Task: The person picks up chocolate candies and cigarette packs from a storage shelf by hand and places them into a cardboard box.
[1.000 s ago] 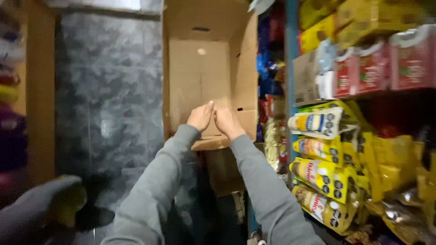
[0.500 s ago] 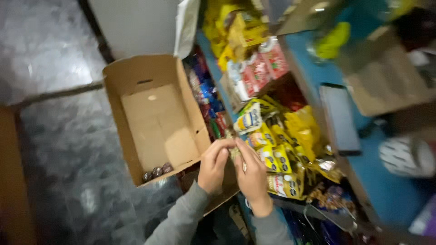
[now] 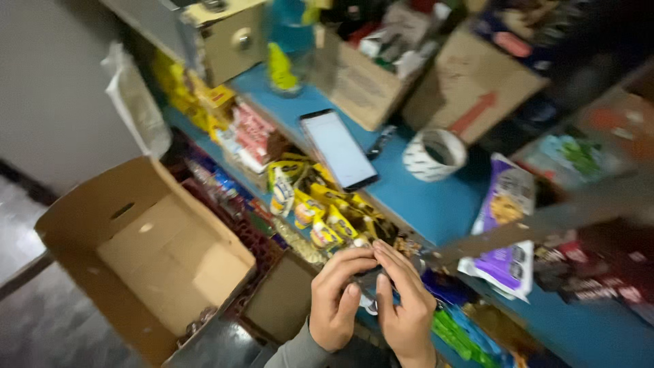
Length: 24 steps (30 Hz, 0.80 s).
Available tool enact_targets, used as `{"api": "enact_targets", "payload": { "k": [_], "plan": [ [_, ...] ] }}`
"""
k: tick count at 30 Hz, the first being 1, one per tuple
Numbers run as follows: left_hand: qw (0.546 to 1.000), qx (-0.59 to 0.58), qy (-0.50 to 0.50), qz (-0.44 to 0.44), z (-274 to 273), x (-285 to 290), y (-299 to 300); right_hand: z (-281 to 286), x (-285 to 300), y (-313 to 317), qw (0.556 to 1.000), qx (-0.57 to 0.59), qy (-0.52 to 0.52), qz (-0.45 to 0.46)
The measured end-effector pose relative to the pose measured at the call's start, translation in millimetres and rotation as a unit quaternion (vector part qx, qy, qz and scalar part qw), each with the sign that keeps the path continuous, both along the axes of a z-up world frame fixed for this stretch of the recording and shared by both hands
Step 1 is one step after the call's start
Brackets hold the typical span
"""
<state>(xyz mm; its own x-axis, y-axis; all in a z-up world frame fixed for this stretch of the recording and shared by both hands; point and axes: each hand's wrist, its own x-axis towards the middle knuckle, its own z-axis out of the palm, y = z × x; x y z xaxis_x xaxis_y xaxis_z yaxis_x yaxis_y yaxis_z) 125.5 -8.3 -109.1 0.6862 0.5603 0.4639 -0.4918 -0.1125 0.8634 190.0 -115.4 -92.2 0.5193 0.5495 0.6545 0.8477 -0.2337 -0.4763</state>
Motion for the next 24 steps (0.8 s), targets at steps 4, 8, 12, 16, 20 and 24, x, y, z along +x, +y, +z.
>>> {"api": "enact_targets", "payload": {
  "k": [4,8,12,16,20,24],
  "plan": [
    [0.998,0.002,-0.002,-0.066,24.7,10.7,-24.9,11.0,-4.3,-36.4,0.997,0.014,0.040,-0.068],
    [0.991,-0.003,-0.020,-0.135,35.2,18.6,-53.1,15.8,-9.7,-67.8,0.991,0.035,0.040,-0.125],
    [0.979,-0.019,-0.015,-0.205,45.4,26.6,-77.1,10.7,-11.1,-95.6,0.971,0.077,0.073,-0.214],
    [0.969,0.012,-0.041,-0.244,61.6,32.2,-99.5,19.1,-15.7,-117.7,0.956,0.109,0.042,-0.270],
    [0.946,0.032,-0.006,-0.324,70.1,40.4,-122.5,25.6,-19.3,-140.9,0.931,0.110,0.071,-0.341],
    [0.913,0.054,0.039,-0.401,80.0,49.9,-145.0,36.3,-21.0,-154.3,0.895,0.149,0.107,-0.405]
  ]
}}
